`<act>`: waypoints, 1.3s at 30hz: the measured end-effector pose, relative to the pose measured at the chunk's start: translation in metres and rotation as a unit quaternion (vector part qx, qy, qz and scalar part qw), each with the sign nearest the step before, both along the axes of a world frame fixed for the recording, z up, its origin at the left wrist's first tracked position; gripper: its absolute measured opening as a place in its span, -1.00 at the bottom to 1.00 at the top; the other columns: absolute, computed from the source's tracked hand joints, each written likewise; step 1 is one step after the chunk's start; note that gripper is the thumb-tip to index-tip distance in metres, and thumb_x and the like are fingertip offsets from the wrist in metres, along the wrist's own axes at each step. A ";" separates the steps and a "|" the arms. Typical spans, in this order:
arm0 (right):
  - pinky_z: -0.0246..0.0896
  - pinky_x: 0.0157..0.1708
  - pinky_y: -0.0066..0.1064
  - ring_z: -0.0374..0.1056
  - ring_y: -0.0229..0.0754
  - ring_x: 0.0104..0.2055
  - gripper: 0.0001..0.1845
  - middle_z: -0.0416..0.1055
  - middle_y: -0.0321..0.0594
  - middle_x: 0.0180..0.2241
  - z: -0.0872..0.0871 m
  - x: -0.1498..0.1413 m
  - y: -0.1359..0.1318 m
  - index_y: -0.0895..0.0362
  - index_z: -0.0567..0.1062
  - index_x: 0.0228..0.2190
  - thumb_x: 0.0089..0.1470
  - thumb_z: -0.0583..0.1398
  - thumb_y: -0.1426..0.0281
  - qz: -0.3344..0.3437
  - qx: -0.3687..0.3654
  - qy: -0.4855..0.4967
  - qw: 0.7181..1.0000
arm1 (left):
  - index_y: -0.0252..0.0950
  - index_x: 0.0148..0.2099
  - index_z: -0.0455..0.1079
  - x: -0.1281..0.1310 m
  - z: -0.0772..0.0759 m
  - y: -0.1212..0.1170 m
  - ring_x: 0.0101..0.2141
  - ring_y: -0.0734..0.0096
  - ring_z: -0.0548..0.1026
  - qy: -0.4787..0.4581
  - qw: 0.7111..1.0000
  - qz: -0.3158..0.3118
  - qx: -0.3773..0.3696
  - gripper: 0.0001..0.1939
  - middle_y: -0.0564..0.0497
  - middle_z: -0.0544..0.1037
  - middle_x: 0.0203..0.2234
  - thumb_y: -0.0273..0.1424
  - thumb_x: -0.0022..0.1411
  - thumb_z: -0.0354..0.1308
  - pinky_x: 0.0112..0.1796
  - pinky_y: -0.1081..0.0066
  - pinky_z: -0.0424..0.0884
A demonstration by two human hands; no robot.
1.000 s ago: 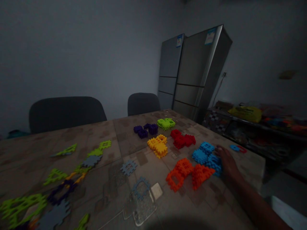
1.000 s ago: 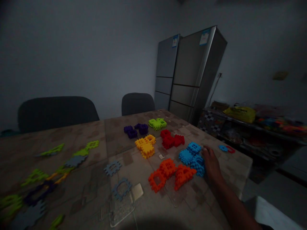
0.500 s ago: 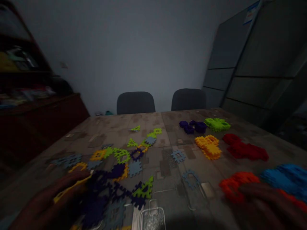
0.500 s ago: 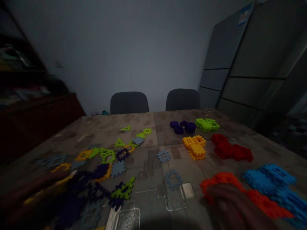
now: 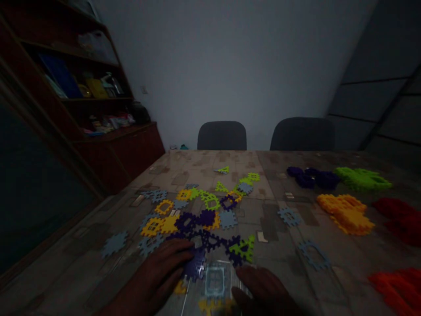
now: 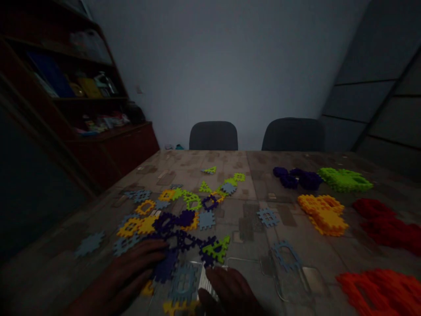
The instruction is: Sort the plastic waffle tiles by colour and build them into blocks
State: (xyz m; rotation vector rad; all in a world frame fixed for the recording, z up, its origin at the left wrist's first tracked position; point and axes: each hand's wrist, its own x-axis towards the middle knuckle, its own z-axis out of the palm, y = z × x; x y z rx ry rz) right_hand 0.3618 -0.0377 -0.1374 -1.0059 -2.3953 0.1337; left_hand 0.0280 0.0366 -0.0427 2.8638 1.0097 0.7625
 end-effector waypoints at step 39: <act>0.35 -0.02 -0.15 0.36 0.04 0.06 -0.44 0.42 -0.03 0.08 0.093 0.034 0.042 0.07 0.45 0.02 0.03 0.05 0.70 -0.099 -0.141 -0.101 0.980 | -0.34 0.07 0.35 0.070 0.020 0.184 -0.04 0.14 0.45 0.047 0.976 0.109 -0.183 -0.74 -0.12 0.45 -0.04 -0.34 0.41 0.16 0.03 0.04 0.41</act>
